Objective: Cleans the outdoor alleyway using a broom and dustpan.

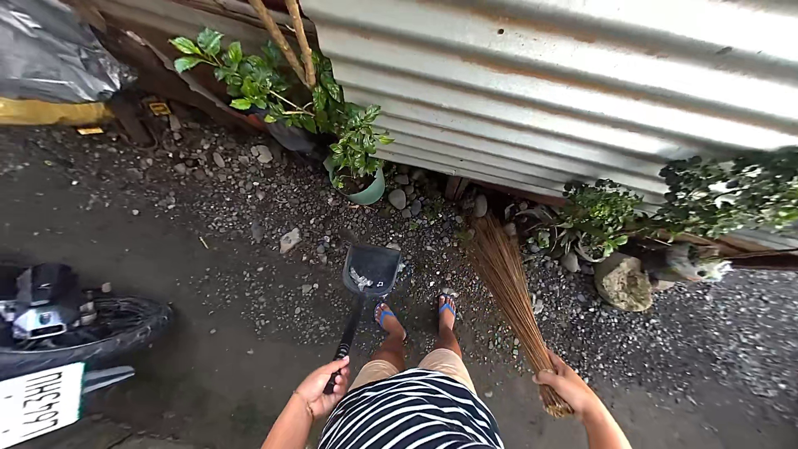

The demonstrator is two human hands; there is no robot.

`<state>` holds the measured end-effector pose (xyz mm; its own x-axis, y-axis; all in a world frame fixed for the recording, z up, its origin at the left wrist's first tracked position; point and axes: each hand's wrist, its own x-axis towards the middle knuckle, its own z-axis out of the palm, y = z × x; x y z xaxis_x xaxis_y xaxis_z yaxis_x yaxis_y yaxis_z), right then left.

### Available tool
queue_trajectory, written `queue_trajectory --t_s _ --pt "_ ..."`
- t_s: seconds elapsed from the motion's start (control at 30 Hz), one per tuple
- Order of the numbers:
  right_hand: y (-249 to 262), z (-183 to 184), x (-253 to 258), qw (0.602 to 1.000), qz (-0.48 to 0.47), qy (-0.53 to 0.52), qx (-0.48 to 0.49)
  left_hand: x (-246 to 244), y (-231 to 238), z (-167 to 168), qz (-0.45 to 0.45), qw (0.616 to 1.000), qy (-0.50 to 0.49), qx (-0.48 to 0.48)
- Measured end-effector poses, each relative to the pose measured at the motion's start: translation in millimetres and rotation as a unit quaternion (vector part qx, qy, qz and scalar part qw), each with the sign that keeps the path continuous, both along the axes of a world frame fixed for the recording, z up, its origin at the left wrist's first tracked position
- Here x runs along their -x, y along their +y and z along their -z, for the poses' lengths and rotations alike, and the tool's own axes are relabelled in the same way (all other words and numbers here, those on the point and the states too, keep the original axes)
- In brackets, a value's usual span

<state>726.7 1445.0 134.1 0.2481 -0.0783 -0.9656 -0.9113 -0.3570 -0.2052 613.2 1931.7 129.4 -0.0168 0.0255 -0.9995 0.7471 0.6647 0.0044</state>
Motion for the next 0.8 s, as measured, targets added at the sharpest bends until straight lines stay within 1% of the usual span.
queue_trajectory --t_s 0.13,0.17,0.2,0.23,0.27,0.33,0.43,0.47,0.5,0.53,0.57,0.6,0.67,0.7,0.73,0.8 --pt "25.0 75.9 -23.2 1.0 -0.002 0.028 -0.008 7.7 -10.8 2.4 -0.025 1.0 -0.01 -0.003" --pt "31.7 88.1 -27.2 0.999 -0.022 0.045 -0.012 10.7 -13.8 1.2 -0.034 0.999 -0.01 -0.004" --pt "37.1 92.2 -29.9 0.997 -0.05 0.058 -0.015 13.4 -16.4 -0.9 -0.042 0.999 -0.01 -0.005" --pt "40.0 87.6 -30.8 0.994 -0.083 0.064 -0.019 16.2 -18.7 -3.7 -0.049 0.999 -0.012 -0.004" --pt "40.6 75.4 -31.4 0.991 -0.119 0.061 -0.016 19.2 -20.7 -5.9 -0.056 0.998 -0.012 -0.005" --pt "32.3 39.4 -32.3 0.978 -0.203 0.042 0.007 28.1 -25.4 -7.4 -0.071 0.997 -0.008 -0.005" --pt "21.3 -15.9 -42.7 0.934 -0.351 0.031 0.06 42.3 -31.0 -0.3 -0.098 0.995 -0.004 -0.007" --pt "21.6 -29.4 -49.2 0.916 -0.391 0.038 0.076 46.6 -32.7 2.0 -0.107 0.994 -0.005 -0.007" --pt "23.2 -39.5 -57.3 0.91 -0.406 0.037 0.081 50.0 -34.0 3.9 -0.117 0.993 -0.007 -0.007" --pt "24.5 -45.3 -66.2 0.916 -0.395 0.027 0.071 52.8 -34.8 5.1 -0.13 0.991 -0.01 -0.007" --pt "26.4 -49.5 -75.5 0.93 -0.364 0.013 0.046 56.1 -35.4 5.5 -0.143 0.99 -0.013 -0.007" --pt "29.6 -53.5 -84.5 0.947 -0.322 -0.001 0.007 60.4 -35.4 5.3 -0.155 0.988 -0.018 -0.005" --pt "42.2 -55.8 -95.8 0.975 -0.202 -0.013 -0.086 70.6 -34.2 4.4 -0.183 0.983 -0.025 -0.004" --pt "53.0 -54.9 -99.4 0.98 -0.15 -0.001 -0.131 76.9 -33.7 4.2 -0.198 0.98 -0.026 -0.005" --pt "66.9 -52.3 -101.4 0.978 -0.12 0.015 -0.168 83.6 -33.4 3.4 -0.211 0.977 -0.028 -0.006" --pt "101.4 -42.2 -100.4 0.967 -0.111 0.041 -0.226 97.5 -31.9 0.6 -0.228 0.973 -0.033 -0.008"
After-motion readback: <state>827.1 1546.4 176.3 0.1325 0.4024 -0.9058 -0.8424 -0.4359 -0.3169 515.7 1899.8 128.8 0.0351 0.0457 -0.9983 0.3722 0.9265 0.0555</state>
